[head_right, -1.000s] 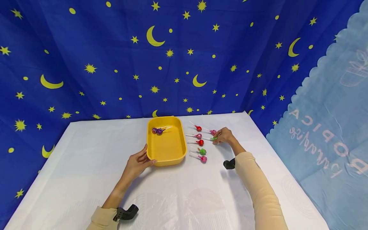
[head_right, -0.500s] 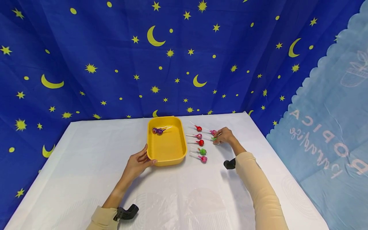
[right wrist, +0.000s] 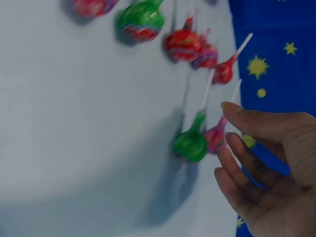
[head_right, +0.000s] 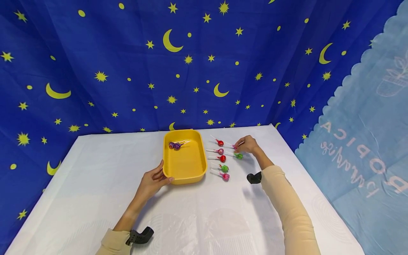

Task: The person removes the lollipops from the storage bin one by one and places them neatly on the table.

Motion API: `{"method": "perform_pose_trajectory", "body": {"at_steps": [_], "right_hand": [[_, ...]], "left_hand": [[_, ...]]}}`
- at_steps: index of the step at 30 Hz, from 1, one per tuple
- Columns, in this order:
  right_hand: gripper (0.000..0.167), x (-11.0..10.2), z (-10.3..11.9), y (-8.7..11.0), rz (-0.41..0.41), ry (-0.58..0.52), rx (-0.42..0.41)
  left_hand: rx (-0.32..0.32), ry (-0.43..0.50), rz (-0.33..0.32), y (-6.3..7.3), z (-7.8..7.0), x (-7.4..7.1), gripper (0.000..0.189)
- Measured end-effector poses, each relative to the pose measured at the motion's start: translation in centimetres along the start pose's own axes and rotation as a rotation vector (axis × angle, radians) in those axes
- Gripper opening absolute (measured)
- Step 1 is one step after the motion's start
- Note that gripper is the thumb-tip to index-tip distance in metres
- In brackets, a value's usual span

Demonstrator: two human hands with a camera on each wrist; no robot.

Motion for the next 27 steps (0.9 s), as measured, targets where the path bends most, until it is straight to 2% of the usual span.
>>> {"method": "perform_pose_trajectory", "body": {"at_steps": [6,10,17,23,27], "right_hand": [[0.037,0.2,3.0,0.1,0.014,-0.032,-0.063],[0.039,0.9,5.3,0.3,0.036,-0.082,-0.074],[0.027,2.7,9.8,1.1,0.089,-0.116,-0.183],[0.025,4.3,11.6,1.2,0.16,-0.129,-0.209],[0.028,4.7,12.7,1.3,0.165,-0.123,-0.227]], "left_hand": [[0.004,0.008,-0.004,0.0,0.0,-0.3,0.08],[0.009,0.016,-0.008,0.0,-0.1,-0.4,0.079],[0.004,0.001,0.001,-0.1,-0.2,-0.2,0.079],[0.001,-0.006,0.022,-0.1,-0.2,-0.2,0.078],[0.022,-0.04,0.036,-0.2,-0.3,-0.1,0.084]]}}
Point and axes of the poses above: each hand's wrist, its own y-axis away from the middle knuckle, its own x-axis out of the palm, z = x × y, the point moved 5 cm from there along -y, towards the middle knuckle, and after that the axes turned 9 degrees about x, right-handed, at the moved point
